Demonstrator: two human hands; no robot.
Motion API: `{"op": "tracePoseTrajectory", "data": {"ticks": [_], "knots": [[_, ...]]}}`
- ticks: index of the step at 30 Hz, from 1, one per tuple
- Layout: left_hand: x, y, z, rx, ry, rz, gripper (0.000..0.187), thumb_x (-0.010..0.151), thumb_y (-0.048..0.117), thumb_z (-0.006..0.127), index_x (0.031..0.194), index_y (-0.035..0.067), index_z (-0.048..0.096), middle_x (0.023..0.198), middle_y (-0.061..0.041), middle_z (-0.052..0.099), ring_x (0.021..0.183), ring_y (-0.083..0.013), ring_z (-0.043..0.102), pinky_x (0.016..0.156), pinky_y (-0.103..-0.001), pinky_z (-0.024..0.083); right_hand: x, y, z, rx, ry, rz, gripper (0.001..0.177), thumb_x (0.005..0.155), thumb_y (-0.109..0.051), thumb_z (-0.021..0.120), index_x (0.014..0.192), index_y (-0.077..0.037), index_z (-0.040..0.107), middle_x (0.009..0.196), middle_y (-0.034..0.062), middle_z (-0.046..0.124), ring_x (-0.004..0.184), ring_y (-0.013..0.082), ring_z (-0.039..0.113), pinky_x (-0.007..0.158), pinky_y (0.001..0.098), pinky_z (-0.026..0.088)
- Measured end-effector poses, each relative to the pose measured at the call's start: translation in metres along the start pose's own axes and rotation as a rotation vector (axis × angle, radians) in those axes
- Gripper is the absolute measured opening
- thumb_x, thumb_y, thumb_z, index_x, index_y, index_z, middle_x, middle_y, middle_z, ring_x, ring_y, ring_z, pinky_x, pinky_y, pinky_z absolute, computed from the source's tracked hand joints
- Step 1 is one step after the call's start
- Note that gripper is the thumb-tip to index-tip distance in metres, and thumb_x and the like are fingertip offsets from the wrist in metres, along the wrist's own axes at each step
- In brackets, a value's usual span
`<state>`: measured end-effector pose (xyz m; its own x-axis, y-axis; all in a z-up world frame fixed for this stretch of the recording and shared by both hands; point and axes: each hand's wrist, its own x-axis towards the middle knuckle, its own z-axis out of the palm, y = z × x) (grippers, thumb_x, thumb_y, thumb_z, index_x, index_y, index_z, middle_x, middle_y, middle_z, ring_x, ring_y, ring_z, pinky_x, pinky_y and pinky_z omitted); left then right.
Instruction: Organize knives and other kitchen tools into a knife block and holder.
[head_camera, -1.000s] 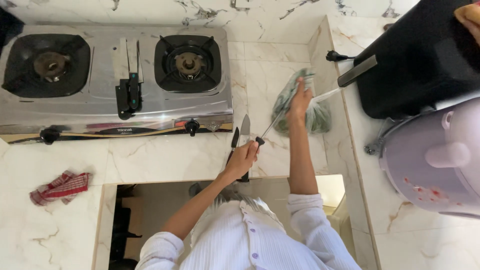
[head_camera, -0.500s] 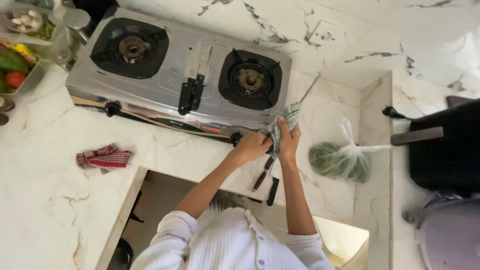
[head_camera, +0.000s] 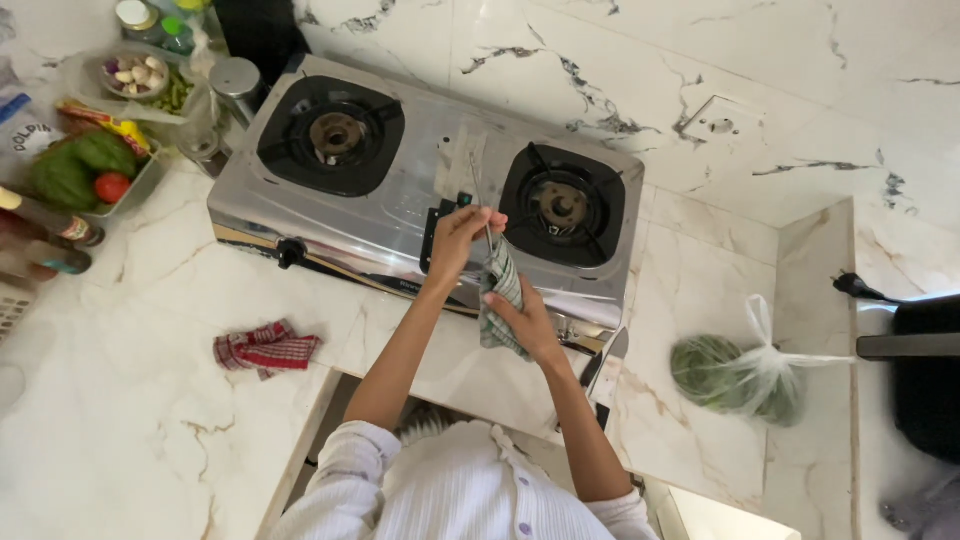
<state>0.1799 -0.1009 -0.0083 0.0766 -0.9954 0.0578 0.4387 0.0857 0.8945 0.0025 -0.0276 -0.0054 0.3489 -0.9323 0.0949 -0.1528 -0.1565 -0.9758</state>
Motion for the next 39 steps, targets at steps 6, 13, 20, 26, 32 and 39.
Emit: {"op": "tracePoseTrajectory", "data": {"ticks": [6, 13, 20, 26, 32, 39], "knots": [[0.013, -0.006, 0.001, 0.133, -0.025, -0.004, 0.034, 0.102, 0.029, 0.066, 0.098, -0.004, 0.076, 0.089, -0.009, 0.078, 0.080, -0.0121, 0.070, 0.072, -0.026, 0.055, 0.028, -0.021, 0.020, 0.171, 0.056, 0.182, 0.045, 0.097, -0.025, 0.070, 0.132, 0.003, 0.060, 0.109, 0.0064, 0.070, 0.095, 0.0156, 0.063, 0.085, 0.0324, 0.052], [0.109, -0.015, -0.033, 0.130, 0.016, -0.063, 0.036, 0.102, 0.033, 0.063, 0.093, 0.000, 0.073, 0.082, -0.006, 0.077, 0.070, -0.0131, 0.073, 0.061, -0.026, 0.052, -0.008, 0.009, 0.010, 0.080, 0.148, 0.200, 0.047, 0.094, -0.021, 0.073, 0.132, 0.002, 0.059, 0.110, 0.0046, 0.072, 0.099, 0.0130, 0.064, 0.089, 0.0288, 0.052], [0.159, -0.039, -0.023, 0.806, -0.017, 0.048, 0.035, 0.097, 0.031, 0.069, 0.080, 0.000, 0.074, 0.072, -0.017, 0.075, 0.063, -0.0263, 0.075, 0.063, -0.041, 0.056, -0.029, 0.004, -0.034, 0.268, 0.476, 0.263, 0.036, 0.096, -0.017, 0.074, 0.127, 0.000, 0.065, 0.098, 0.0010, 0.071, 0.082, 0.0088, 0.064, 0.071, 0.0255, 0.054], [0.194, -0.110, -0.023, 1.167, 0.032, 0.148, 0.033, 0.085, 0.030, 0.079, 0.075, -0.001, 0.074, 0.074, -0.026, 0.070, 0.072, -0.0441, 0.070, 0.065, -0.052, 0.055, -0.056, -0.009, -0.054, 0.270, 0.651, 0.273, 0.030, 0.096, -0.018, 0.073, 0.120, -0.002, 0.066, 0.092, -0.0002, 0.070, 0.077, 0.0085, 0.065, 0.066, 0.0259, 0.054], [0.199, -0.131, -0.023, 1.263, 0.001, 0.259, 0.028, 0.078, 0.023, 0.083, 0.074, -0.002, 0.071, 0.078, -0.028, 0.069, 0.077, -0.0476, 0.069, 0.066, -0.055, 0.054, -0.115, 0.009, -0.092, 0.263, 0.829, 0.269, 0.024, 0.099, -0.016, 0.072, 0.118, -0.002, 0.067, 0.092, -0.0005, 0.069, 0.078, 0.0082, 0.063, 0.068, 0.0256, 0.053], [0.190, -0.116, -0.025, 1.375, 0.017, 0.338, 0.014, 0.088, 0.014, 0.078, 0.089, 0.002, 0.070, 0.088, -0.023, 0.070, 0.083, -0.0445, 0.069, 0.069, -0.055, 0.053, -0.182, 0.033, -0.135, 0.285, 0.980, 0.291, 0.026, 0.098, -0.016, 0.071, 0.122, -0.006, 0.066, 0.100, -0.0020, 0.071, 0.087, 0.0076, 0.065, 0.077, 0.0253, 0.055]]}}
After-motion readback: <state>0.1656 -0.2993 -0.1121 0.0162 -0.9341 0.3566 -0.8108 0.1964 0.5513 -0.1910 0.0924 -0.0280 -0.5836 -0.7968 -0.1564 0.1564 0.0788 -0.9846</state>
